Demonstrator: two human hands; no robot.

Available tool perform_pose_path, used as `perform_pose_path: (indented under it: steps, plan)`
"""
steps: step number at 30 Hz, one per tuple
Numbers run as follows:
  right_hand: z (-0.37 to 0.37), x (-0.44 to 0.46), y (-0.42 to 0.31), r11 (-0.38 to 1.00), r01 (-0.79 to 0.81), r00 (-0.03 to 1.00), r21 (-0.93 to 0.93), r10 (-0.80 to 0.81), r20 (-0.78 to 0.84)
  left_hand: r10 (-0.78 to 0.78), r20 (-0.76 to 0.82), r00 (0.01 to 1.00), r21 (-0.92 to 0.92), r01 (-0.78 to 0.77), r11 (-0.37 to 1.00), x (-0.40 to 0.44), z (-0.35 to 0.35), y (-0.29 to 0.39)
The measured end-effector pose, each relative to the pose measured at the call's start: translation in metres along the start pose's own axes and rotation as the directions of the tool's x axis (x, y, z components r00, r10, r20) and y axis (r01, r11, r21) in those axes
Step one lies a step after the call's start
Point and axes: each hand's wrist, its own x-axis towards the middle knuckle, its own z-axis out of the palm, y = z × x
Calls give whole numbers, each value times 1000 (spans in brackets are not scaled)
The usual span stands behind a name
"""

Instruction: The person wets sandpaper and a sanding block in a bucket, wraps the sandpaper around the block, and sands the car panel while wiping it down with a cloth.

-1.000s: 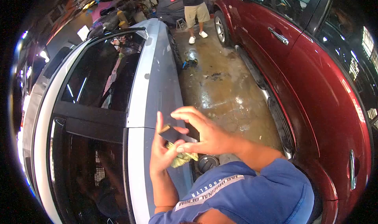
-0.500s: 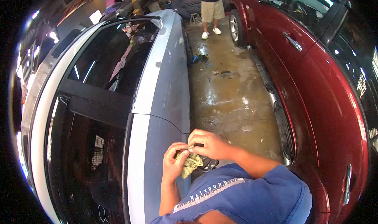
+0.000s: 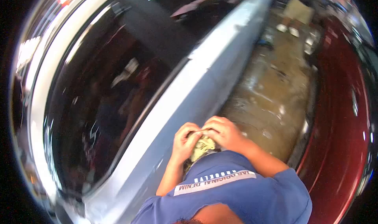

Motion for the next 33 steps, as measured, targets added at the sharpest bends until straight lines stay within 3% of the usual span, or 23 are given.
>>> perform_pose_path:
  steps: [3,7,11,12,15,19,25,33]
  plan:
    - [10,34,16,994,98,990,57,-104,99,-33,-180,983,124,56,991,-4,-12,-1]
    - [16,93,24,898,413,902,-153,-380,204,-25,-542,840,271,203,941,-10,-35,14]
    - [29,152,41,746,631,768,-214,-563,305,226,-724,652,537,326,778,-25,-70,28]
    - [31,163,41,699,685,721,-206,-608,332,354,-710,609,646,362,672,-29,-75,31]
    - [37,189,43,571,803,585,-170,-702,406,509,-659,554,753,482,449,-39,-87,18]
    - [46,212,52,423,897,429,-125,-773,467,551,-637,538,755,579,307,-46,-84,-6]
    - [42,214,40,362,923,373,-134,-751,544,617,-595,516,767,594,243,-47,-84,-13]
    - [53,214,52,362,905,426,-225,-785,451,604,-635,481,735,616,282,-44,-86,-18]
